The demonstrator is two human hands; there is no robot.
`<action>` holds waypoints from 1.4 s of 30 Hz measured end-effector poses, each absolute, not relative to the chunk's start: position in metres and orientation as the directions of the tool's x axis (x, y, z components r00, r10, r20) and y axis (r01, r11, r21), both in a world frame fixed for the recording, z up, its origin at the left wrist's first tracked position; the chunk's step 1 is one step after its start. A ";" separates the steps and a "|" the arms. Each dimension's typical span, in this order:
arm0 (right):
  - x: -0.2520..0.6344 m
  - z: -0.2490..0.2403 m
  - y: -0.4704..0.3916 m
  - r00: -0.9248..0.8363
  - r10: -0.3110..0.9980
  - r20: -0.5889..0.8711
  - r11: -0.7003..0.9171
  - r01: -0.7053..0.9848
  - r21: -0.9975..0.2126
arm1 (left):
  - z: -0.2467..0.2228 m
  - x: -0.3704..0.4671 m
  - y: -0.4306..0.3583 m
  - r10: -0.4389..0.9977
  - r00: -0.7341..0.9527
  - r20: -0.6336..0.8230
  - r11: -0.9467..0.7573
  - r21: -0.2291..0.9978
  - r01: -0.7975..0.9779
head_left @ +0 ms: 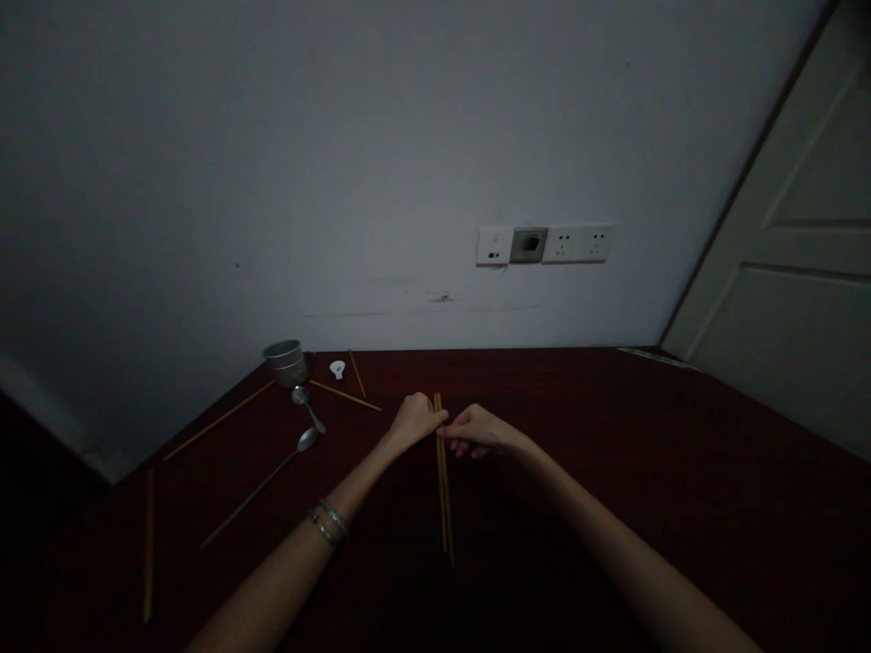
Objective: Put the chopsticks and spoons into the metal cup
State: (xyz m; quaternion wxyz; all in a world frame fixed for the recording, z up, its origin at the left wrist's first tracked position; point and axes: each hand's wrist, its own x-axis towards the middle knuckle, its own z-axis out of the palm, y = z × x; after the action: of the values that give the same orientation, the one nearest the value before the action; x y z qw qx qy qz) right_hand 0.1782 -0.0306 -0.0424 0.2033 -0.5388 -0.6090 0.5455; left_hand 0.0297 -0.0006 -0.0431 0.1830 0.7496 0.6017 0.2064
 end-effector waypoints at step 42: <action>0.128 -0.015 0.027 -0.307 0.939 0.156 0.293 0.475 -0.830 | 0.086 -0.109 -0.009 0.754 -0.128 0.644 -0.102 0.307 0.946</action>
State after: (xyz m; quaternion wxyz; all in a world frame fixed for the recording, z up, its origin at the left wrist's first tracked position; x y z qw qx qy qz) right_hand 0.1280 0.0270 -0.0154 0.3354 -0.4838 -0.7306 0.3458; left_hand -0.1089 -0.0085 0.0865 -0.1321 0.6468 0.6571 0.3639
